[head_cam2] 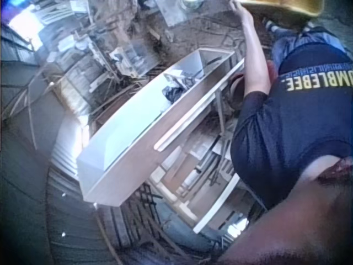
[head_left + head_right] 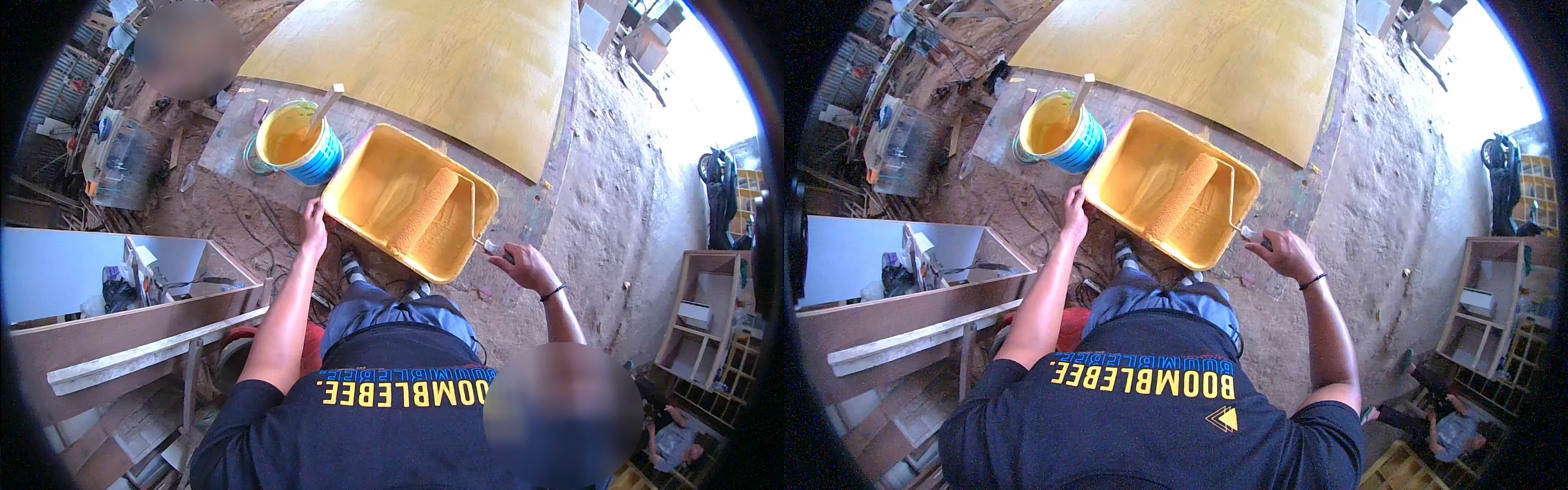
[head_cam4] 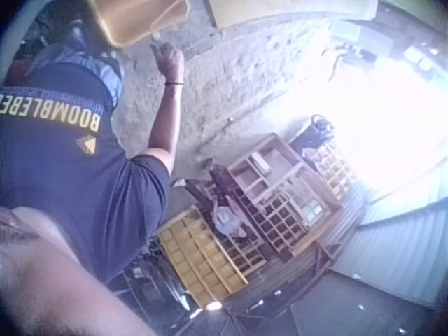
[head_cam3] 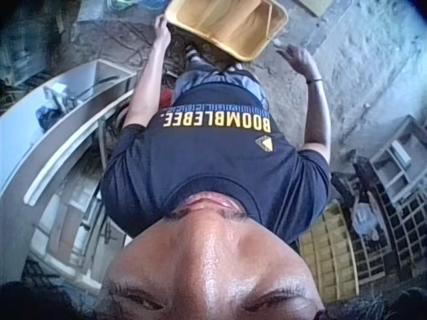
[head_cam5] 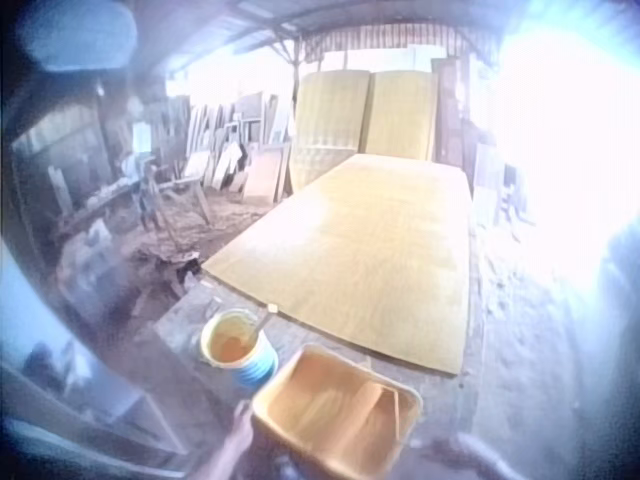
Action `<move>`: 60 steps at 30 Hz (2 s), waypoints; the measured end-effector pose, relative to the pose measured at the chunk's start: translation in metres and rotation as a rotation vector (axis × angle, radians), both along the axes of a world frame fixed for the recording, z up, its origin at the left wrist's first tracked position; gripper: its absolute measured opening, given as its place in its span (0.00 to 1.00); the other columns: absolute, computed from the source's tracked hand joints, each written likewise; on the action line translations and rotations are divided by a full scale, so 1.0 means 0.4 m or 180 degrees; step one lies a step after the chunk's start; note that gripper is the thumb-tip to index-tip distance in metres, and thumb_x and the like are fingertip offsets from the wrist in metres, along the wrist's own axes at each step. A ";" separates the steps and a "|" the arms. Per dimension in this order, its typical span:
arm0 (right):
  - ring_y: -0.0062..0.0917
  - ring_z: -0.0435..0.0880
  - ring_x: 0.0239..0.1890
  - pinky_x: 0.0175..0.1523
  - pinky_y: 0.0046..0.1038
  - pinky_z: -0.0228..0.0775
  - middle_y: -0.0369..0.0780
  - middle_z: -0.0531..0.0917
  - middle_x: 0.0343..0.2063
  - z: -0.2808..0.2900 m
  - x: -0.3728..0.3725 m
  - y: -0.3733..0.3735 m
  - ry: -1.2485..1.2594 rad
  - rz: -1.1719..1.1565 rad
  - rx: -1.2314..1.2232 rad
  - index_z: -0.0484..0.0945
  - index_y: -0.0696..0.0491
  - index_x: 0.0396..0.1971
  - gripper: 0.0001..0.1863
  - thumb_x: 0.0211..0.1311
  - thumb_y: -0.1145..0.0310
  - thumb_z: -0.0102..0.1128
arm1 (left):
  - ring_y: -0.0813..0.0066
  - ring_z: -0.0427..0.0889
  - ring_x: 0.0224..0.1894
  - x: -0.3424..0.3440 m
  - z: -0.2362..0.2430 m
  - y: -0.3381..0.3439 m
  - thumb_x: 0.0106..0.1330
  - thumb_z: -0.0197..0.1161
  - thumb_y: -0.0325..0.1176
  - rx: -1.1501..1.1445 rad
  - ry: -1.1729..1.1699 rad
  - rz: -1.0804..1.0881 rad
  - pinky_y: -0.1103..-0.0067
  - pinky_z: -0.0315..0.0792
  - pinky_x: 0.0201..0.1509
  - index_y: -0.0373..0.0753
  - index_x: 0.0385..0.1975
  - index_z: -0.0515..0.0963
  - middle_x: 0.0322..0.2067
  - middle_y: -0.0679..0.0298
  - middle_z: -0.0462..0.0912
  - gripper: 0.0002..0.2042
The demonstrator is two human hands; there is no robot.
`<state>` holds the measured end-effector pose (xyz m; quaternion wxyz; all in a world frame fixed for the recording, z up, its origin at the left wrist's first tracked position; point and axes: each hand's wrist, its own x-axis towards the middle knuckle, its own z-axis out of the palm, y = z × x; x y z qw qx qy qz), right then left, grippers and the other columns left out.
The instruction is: The person applies a yellow liquid, likely varnish or stain, to a large wooden panel using a paint roller. The person periodically dips the roller into a paint tray and stirs the liquid in a bucket with a wooden stick.
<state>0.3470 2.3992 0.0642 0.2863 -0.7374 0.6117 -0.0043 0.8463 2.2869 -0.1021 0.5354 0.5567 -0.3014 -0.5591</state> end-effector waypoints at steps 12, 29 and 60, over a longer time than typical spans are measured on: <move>0.51 0.83 0.34 0.39 0.46 0.73 0.53 0.83 0.26 -0.004 0.193 -0.093 -0.0210 -0.0459 -0.0257 0.78 0.58 0.32 0.28 0.68 0.43 0.56 | 0.79 0.78 0.39 -0.069 -0.075 -0.158 0.75 0.58 0.42 -0.0191 0.0080 0.0168 0.78 0.73 0.44 0.41 0.44 0.77 0.38 0.69 0.81 0.11; 0.53 0.85 0.39 0.45 0.50 0.75 0.57 0.84 0.31 -0.083 0.307 -0.262 0.0067 -0.0377 -0.0158 0.80 0.59 0.34 0.32 0.69 0.39 0.50 | 0.73 0.85 0.38 -0.069 -0.002 -0.121 0.75 0.58 0.40 0.0305 0.0595 -0.0378 0.74 0.82 0.45 0.41 0.45 0.74 0.38 0.64 0.84 0.10; 0.52 0.85 0.35 0.39 0.49 0.75 0.54 0.84 0.28 -0.001 0.095 0.014 0.0324 -0.0486 0.0246 0.75 0.57 0.37 0.30 0.70 0.40 0.49 | 0.69 0.84 0.39 -0.061 0.033 -0.124 0.76 0.55 0.41 0.0509 0.0527 -0.0600 0.69 0.82 0.46 0.39 0.49 0.70 0.41 0.62 0.81 0.13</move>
